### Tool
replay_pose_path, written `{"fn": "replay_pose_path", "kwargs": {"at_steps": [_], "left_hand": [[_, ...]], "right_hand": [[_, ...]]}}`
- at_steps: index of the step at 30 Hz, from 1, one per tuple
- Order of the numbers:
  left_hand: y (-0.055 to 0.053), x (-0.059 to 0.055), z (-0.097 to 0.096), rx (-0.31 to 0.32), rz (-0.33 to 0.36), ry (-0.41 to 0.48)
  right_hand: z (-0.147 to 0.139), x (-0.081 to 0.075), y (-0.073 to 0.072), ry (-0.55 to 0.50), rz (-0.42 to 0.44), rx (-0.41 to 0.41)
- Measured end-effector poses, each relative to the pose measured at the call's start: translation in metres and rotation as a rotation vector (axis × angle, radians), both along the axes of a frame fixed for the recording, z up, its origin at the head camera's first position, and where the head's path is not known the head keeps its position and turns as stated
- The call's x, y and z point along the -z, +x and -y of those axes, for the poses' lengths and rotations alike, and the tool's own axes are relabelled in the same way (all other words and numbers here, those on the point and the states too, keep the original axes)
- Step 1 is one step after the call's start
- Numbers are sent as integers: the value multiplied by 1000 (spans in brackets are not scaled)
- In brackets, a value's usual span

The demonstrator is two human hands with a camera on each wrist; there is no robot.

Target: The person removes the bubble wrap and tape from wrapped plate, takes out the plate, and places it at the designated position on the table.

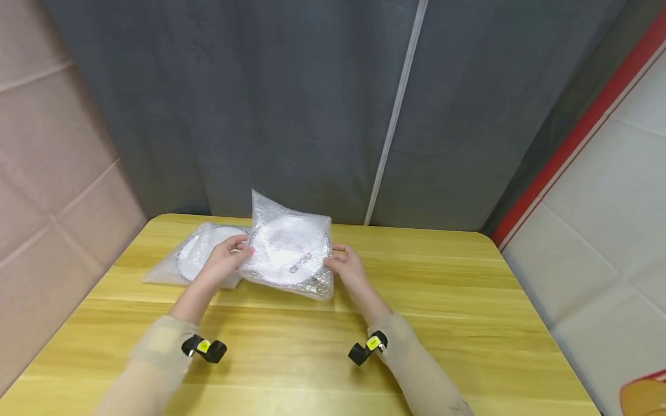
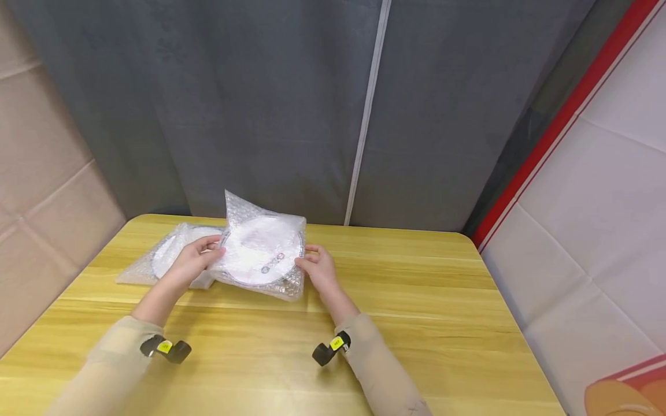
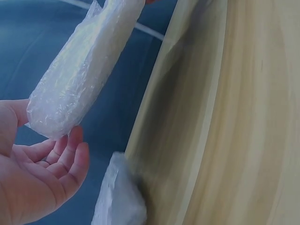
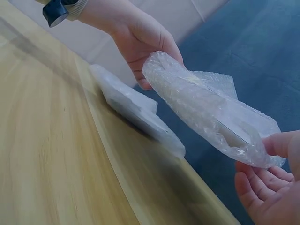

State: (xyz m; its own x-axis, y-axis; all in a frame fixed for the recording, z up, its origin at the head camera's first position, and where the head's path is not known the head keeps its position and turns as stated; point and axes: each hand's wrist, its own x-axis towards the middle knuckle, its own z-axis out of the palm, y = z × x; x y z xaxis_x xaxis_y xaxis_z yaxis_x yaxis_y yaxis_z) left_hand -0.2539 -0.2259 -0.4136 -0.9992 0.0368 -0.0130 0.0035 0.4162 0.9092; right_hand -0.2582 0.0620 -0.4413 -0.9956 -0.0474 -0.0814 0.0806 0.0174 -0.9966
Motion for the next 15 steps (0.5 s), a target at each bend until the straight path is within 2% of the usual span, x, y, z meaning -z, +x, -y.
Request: {"fn": "replay_pose_path", "kwargs": {"at_steps": [3, 10, 15], "left_hand": [[3, 0, -10, 6, -13, 51], [8, 2, -28, 33, -8, 54], [9, 6, -39, 76, -6, 94]], "right_hand": [[-9, 0, 3, -5, -5, 1], [-30, 3, 9, 12, -26, 6], [-45, 3, 15, 35, -29, 9]]}}
